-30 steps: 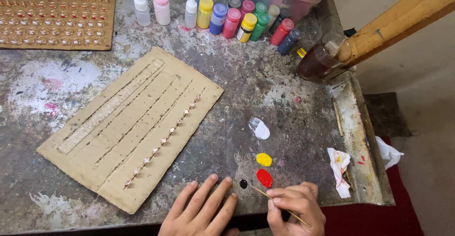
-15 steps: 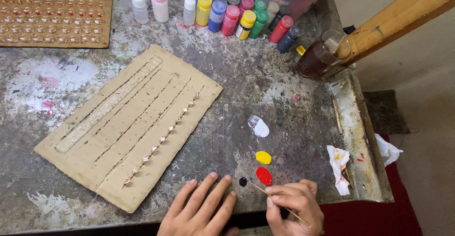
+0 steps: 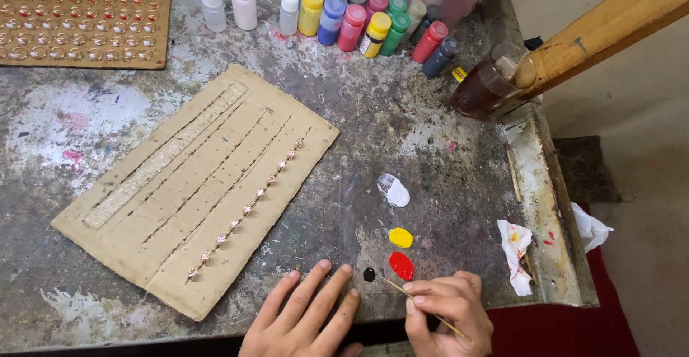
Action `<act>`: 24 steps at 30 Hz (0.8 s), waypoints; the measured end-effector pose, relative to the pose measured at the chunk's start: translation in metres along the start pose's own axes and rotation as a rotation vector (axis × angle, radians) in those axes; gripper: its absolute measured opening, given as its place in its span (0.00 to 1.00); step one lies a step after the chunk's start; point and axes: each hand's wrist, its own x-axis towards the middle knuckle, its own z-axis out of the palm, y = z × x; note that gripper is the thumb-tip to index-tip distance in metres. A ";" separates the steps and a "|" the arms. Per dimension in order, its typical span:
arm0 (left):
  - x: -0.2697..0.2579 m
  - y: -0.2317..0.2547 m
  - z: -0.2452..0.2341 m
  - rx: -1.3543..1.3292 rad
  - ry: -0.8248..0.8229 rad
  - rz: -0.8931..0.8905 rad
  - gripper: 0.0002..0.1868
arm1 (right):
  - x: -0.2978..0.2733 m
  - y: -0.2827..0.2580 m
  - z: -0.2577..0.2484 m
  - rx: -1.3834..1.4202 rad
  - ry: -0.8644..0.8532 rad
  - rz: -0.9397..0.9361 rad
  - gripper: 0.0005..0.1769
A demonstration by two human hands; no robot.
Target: Applying black paint to small jewelry components using a thin applicator stick at a workbench.
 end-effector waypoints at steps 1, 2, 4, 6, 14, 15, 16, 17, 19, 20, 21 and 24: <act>0.000 0.000 0.000 0.000 0.003 -0.001 0.29 | 0.003 -0.003 0.000 -0.021 -0.033 -0.023 0.08; 0.001 0.000 0.001 0.000 0.007 -0.002 0.30 | 0.007 -0.006 0.001 -0.043 -0.066 -0.046 0.08; 0.001 0.000 0.001 0.000 0.005 0.001 0.29 | 0.004 -0.002 0.001 -0.014 -0.029 -0.045 0.07; 0.001 0.000 0.000 0.003 0.003 0.001 0.29 | 0.003 -0.002 0.002 0.019 0.006 -0.045 0.06; 0.000 0.000 0.000 -0.013 -0.001 -0.002 0.29 | -0.002 0.000 -0.003 -0.014 -0.041 0.016 0.06; -0.001 0.000 0.000 -0.013 -0.003 -0.003 0.29 | 0.001 -0.002 -0.002 -0.014 -0.042 0.018 0.06; 0.000 0.000 0.000 -0.006 0.004 0.002 0.29 | 0.005 -0.003 -0.001 -0.019 -0.063 -0.035 0.06; 0.001 -0.001 0.000 0.002 0.011 0.008 0.29 | 0.009 -0.004 0.000 -0.025 -0.084 -0.087 0.07; -0.001 -0.001 0.002 0.002 0.014 0.010 0.29 | 0.005 -0.004 0.001 0.009 -0.044 -0.049 0.06; -0.003 -0.001 0.003 0.000 0.014 0.012 0.29 | 0.002 -0.005 0.001 0.045 -0.007 -0.007 0.05; -0.002 -0.001 0.001 0.002 0.014 0.009 0.29 | 0.004 -0.004 0.001 0.046 -0.009 -0.008 0.05; 0.001 0.000 -0.001 -0.017 -0.014 -0.008 0.29 | 0.005 -0.004 -0.001 -0.033 -0.082 -0.046 0.07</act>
